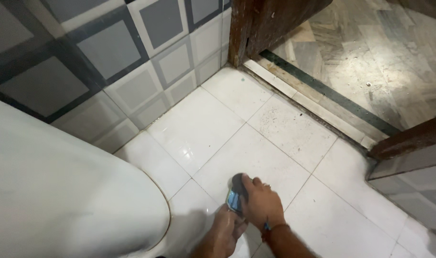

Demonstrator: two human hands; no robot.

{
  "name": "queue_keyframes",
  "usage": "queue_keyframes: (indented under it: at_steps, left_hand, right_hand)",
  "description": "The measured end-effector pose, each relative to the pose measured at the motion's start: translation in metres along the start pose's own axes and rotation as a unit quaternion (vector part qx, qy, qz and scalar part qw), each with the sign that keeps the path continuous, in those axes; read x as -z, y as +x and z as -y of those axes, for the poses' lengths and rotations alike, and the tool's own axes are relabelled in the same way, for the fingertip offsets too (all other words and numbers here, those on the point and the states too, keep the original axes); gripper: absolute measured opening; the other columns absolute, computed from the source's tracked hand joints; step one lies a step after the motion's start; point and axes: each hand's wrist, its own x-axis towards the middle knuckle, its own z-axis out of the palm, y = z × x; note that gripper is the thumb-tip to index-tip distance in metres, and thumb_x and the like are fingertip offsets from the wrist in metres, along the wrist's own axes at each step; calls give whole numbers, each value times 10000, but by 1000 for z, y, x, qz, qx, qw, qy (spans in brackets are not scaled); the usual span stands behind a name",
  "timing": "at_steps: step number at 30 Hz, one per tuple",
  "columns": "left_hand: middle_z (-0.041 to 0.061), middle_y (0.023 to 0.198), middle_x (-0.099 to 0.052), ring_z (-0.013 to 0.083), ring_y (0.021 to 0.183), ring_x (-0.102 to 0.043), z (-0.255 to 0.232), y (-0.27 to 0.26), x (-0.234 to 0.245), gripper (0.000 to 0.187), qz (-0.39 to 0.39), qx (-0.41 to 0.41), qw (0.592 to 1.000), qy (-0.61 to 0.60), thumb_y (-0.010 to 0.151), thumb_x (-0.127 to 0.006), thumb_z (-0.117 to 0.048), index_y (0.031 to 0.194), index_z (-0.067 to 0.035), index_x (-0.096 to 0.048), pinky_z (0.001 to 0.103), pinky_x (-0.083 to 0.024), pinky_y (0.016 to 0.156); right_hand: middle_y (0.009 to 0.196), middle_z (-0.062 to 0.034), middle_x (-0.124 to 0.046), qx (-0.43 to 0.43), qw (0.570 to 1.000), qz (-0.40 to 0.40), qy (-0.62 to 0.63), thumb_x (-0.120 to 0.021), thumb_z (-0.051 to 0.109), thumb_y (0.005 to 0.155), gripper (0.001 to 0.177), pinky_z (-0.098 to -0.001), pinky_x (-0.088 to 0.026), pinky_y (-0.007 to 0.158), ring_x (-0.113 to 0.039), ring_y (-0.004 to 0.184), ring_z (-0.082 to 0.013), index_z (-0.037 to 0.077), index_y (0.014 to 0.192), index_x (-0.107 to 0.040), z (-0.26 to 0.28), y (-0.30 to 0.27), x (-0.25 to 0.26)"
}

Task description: The person scrubs the pedestal of a white bathroom sink using a brush and a sponge. They repeatedly dip the tools into a bucket of water and continue scrubbing the sink base and surrounding floor area.

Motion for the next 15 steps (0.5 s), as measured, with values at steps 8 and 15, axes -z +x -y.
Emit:
queue_keyframes:
  at_steps: [8,15]
  left_hand:
    - [98,1156,-616,210,957,-598,13,7,5,445,84,-61,994,-26,863,-486,-40,1298,-50,-581,334,-548,849]
    - [65,1397,-637,189,1218,-621,-51,-58,-18,493,2,-90,977,196,986,-408,-206,1468,-142,-490,346,-492,1010]
  right_hand:
    - [1188,-112,-760,-59,959,83,263,-790,296,795,579,-351,-588,971,-751,1066,-226,164,1338,-637,-57,15,-29]
    - [978,-143,-697,-29,586,231,776,-660,345,870,515,-331,-491,510,-637,704,-203,61,1297,-627,-69,-2,18]
